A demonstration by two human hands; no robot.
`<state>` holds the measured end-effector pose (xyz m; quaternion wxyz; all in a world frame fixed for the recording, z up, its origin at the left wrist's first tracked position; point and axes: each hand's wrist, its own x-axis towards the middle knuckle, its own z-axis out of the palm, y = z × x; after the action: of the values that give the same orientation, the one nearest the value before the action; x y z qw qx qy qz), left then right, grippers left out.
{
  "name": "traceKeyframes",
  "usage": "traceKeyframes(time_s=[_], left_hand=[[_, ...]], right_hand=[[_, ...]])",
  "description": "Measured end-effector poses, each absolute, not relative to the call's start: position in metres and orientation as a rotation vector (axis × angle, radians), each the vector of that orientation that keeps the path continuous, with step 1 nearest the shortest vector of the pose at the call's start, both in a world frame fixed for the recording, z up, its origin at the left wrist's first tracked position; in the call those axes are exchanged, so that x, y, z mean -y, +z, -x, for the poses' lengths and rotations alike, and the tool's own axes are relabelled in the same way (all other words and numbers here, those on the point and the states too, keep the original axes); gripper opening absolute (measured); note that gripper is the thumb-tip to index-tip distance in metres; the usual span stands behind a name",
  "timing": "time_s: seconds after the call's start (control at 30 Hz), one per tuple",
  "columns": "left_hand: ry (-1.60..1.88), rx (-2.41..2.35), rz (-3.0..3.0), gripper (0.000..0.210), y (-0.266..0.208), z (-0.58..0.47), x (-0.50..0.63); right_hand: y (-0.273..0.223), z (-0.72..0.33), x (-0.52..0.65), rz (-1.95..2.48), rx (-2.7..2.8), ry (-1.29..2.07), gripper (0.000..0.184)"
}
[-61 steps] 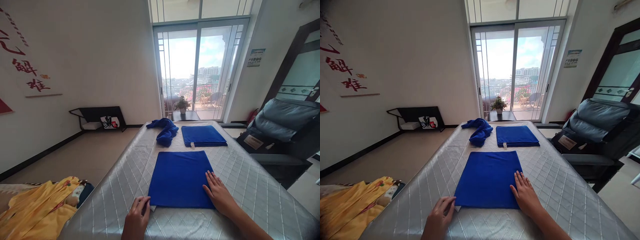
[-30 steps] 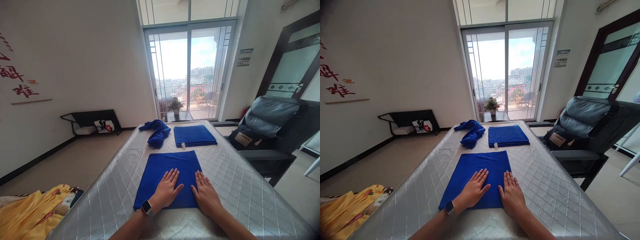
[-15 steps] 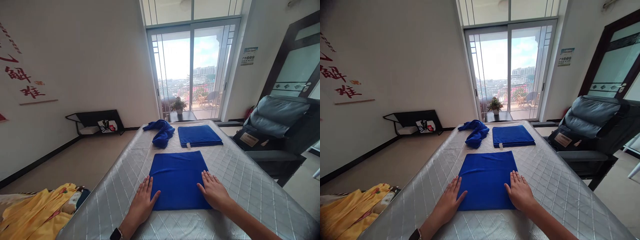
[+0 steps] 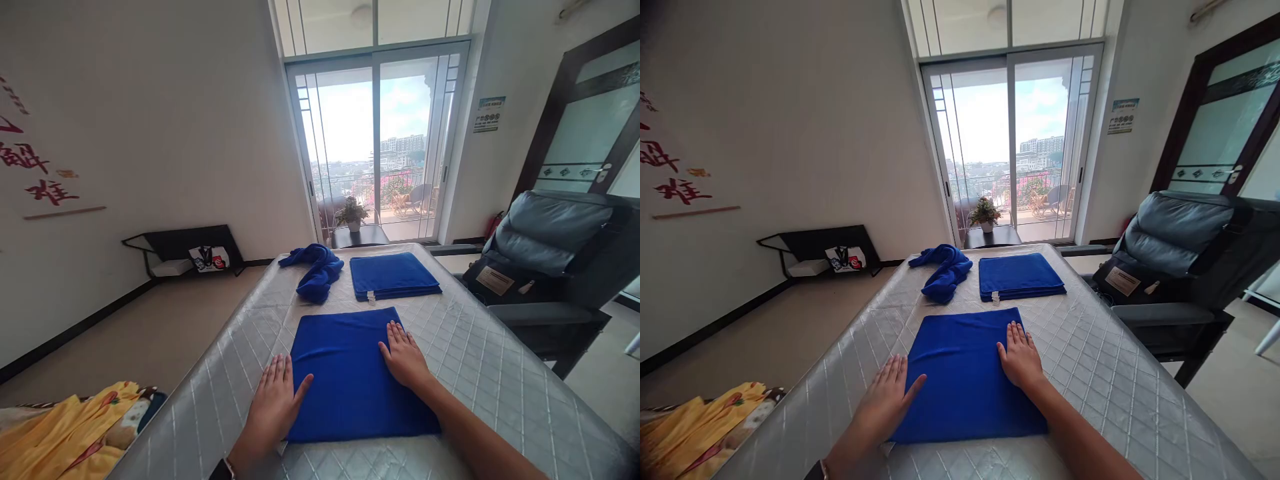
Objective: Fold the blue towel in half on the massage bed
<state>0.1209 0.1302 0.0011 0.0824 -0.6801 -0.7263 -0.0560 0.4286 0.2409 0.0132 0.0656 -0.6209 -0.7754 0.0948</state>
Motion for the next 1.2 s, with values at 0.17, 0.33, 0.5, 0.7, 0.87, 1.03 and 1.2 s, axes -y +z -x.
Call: traceKeyframes(time_s=[0.17, 0.33, 0.5, 0.7, 0.87, 1.03, 1.2], left_hand=[[-0.344, 1.812, 2.444, 0.078, 0.035, -0.236, -0.183], [-0.441, 1.659, 2.657, 0.074, 0.023, -0.315, -0.223], [-0.367, 1.836, 2.562, 0.077, 0.005, -0.284, -0.230], [-0.198, 2.144, 2.297, 0.087, 0.003, -0.183, -0.214], [-0.189, 2.274, 2.128, 0.094, -0.008, -0.124, -0.202], [-0.264, 2.289, 2.097, 0.093, -0.023, -0.115, -0.204], [-0.320, 2.258, 2.106, 0.092, -0.035, -0.111, -0.210]], right_hand=[[0.019, -0.438, -0.241, 1.831, 2.437, 0.245, 0.063], [0.017, -0.447, -0.241, 1.802, 2.526, 0.183, 0.062], [0.012, -0.443, -0.242, 1.843, 2.423, 0.225, 0.063], [0.013, -0.442, -0.245, 1.854, 2.394, 0.299, 0.065], [0.013, -0.443, -0.244, 1.857, 2.390, 0.322, 0.066], [0.020, -0.441, -0.247, 1.895, 2.436, 0.264, 0.066], [0.033, -0.433, -0.273, 1.843, 2.458, 0.181, 0.066]])
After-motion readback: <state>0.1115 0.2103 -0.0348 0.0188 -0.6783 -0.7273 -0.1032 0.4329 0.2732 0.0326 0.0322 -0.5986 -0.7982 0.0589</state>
